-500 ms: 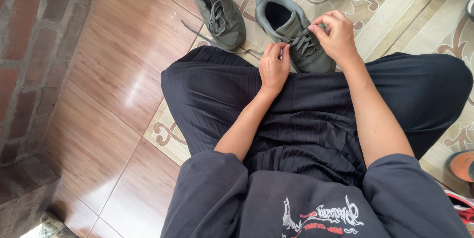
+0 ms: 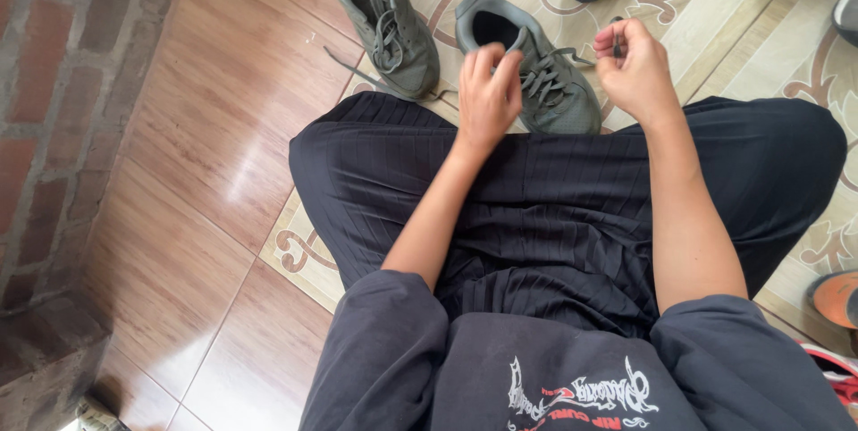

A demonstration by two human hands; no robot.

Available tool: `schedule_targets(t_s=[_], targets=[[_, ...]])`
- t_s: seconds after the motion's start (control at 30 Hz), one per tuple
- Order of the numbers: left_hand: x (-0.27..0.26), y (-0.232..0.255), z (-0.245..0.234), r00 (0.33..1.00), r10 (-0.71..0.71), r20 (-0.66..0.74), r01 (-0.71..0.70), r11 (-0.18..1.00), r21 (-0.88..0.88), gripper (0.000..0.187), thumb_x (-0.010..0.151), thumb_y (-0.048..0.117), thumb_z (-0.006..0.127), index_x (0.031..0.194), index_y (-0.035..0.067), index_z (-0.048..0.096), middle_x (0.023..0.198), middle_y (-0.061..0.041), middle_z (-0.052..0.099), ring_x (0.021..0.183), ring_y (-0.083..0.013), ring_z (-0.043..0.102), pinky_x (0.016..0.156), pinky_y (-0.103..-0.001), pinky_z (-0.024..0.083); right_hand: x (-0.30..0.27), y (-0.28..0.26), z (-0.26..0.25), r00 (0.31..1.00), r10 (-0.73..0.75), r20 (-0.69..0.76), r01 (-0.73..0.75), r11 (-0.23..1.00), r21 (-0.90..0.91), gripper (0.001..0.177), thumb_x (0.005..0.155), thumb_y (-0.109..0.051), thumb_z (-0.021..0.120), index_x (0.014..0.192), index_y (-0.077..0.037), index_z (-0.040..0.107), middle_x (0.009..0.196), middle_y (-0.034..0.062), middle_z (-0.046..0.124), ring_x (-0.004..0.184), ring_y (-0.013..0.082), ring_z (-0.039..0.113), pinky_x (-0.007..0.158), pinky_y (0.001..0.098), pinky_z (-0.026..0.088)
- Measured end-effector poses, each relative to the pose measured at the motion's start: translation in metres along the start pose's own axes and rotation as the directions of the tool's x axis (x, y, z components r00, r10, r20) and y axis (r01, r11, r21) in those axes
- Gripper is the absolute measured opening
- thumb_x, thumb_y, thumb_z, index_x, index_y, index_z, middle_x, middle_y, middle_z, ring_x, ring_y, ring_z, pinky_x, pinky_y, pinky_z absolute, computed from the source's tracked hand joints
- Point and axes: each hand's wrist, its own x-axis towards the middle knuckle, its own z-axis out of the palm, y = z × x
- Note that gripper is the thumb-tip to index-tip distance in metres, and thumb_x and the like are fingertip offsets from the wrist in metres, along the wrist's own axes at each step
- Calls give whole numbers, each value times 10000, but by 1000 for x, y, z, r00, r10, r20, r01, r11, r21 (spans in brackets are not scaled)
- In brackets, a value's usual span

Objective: The person sits on the floor and unlaces a pair of grey sneakers, then relaces them. They repeat the process with a second pair of grey sneakers and begin unlacing a brown boot at the end.

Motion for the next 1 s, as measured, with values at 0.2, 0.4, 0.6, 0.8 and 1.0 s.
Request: schedule_targets(t_s=[0.2, 0.4, 0.6, 0.8, 1.0], targets=[[83, -57, 31, 835, 432, 340, -413, 901, -130, 296, 757, 51, 723, 1044, 116, 689, 1185, -83, 658, 1210, -342, 569, 1006, -490, 404, -8, -26, -23, 991, 115, -71, -109, 990, 87, 169, 1096, 19, 597, 1197, 14, 732, 1063, 59, 733, 944, 110, 725, 848, 250, 617], [104, -93, 64, 685, 372, 627, -138, 910, -390, 96, 964, 127, 721, 985, 54, 663, 987, -126, 700, 1021, -344, 629, 968, -446, 467, -3, -35, -14, 990, 11, -142, -3, 998, 59, 283, 999, 36, 693, 1275, -4, 740, 1050, 119, 629, 845, 136, 721, 646, 229, 635], [72, -98, 83, 853, 139, 503, 97, 905, -415, 122, 962, 120, 679, 962, 3, 643, 926, -157, 685, 916, -354, 637, 814, -427, 497, 1, -28, 21, 964, 210, -165, -203, 977, 62, 99, 949, -87, 800, 1010, -18, 765, 864, 50, 755, 739, 114, 713, 576, 244, 569], [50, -69, 92, 930, -78, 358, 212, 911, -353, 150, 887, 136, 727, 855, 3, 665, 837, -148, 693, 826, -328, 655, 753, -424, 509, -2, -32, 39, 960, -162, -227, 115, 972, -206, 87, 936, -69, 823, 928, 5, 778, 858, 123, 752, 764, 198, 733, 708, 309, 550], [30, -34, 91, 923, -289, 254, 363, 874, -323, 161, 858, 147, 744, 806, 19, 663, 789, -111, 685, 786, -287, 656, 725, -407, 511, -1, -32, 40, 972, -75, -222, 18, 968, -249, 118, 889, -104, 832, 856, -6, 776, 801, 119, 739, 701, 209, 723, 673, 310, 546]])
